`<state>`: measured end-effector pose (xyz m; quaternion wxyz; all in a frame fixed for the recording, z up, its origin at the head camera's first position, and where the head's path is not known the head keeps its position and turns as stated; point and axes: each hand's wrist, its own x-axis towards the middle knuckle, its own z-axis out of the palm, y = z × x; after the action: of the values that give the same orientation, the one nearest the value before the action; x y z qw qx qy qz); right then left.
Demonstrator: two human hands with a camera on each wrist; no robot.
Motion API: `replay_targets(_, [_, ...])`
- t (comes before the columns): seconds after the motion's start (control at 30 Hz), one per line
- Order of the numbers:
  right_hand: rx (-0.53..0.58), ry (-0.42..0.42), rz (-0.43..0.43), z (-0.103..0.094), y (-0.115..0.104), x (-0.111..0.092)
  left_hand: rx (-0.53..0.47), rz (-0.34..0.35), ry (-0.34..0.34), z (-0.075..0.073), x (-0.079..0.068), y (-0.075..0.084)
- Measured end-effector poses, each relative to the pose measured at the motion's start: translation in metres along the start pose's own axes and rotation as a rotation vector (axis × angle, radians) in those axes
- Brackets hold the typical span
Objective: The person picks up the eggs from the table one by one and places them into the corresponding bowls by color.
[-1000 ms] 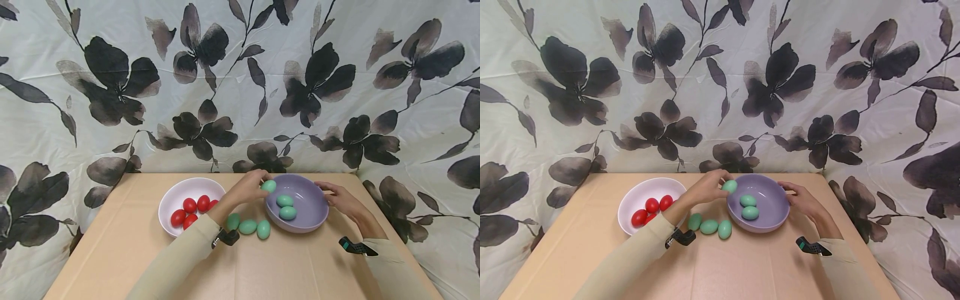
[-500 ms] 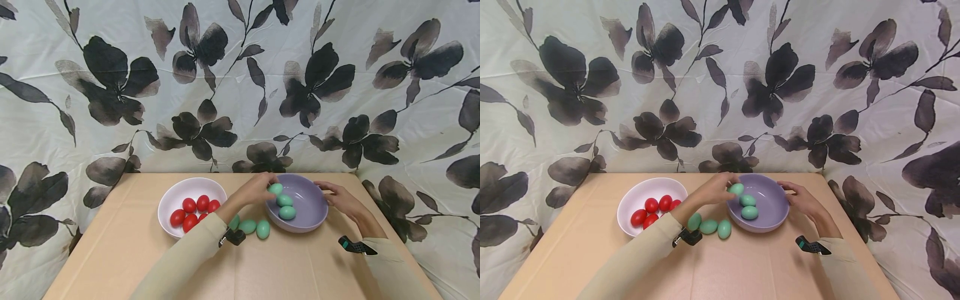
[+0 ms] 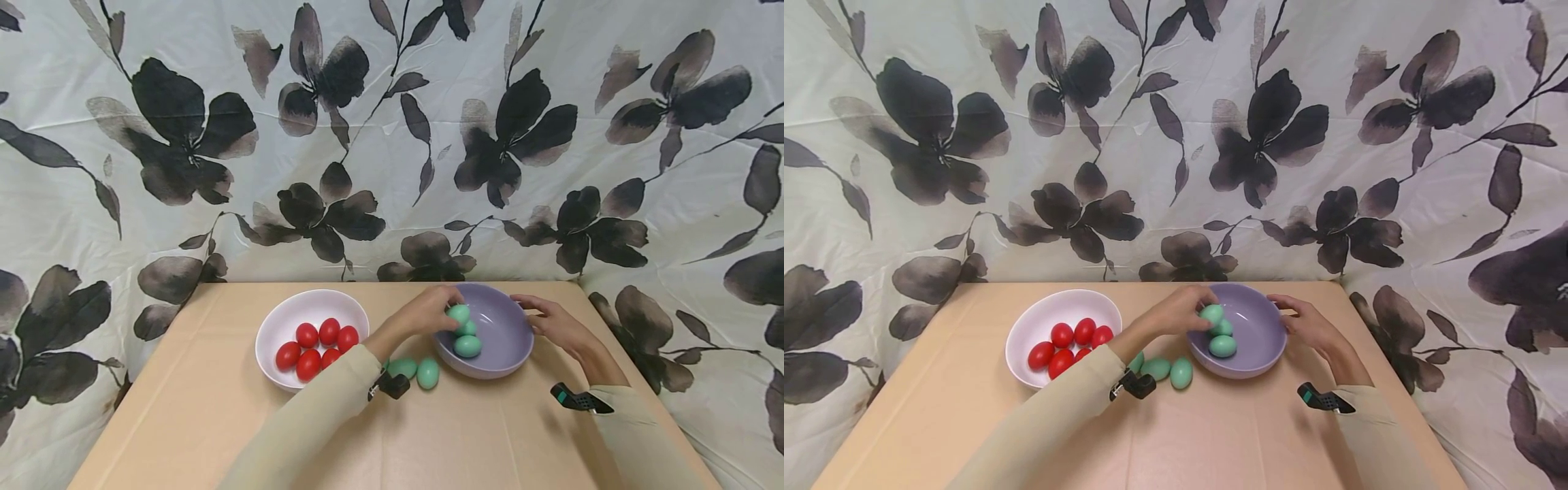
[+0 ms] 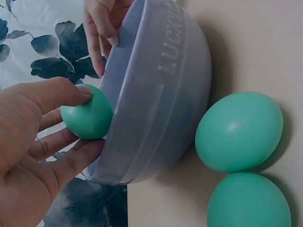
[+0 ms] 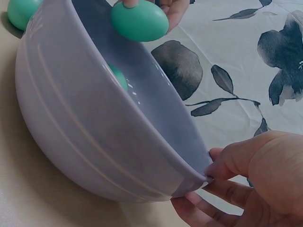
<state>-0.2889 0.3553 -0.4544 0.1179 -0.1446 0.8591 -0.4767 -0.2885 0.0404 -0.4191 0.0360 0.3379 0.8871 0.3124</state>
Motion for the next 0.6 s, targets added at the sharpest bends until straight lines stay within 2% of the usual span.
replay_targets(0.4, [-0.003,-0.004,0.009,0.000,-0.002,0.000,0.048,-0.054,-0.057,0.010,0.007,-0.001])
replay_targets(0.6, [0.000,-0.010,0.020,0.000,-0.001,0.000,0.092,-0.048,-0.070,0.016,0.010,0.000])
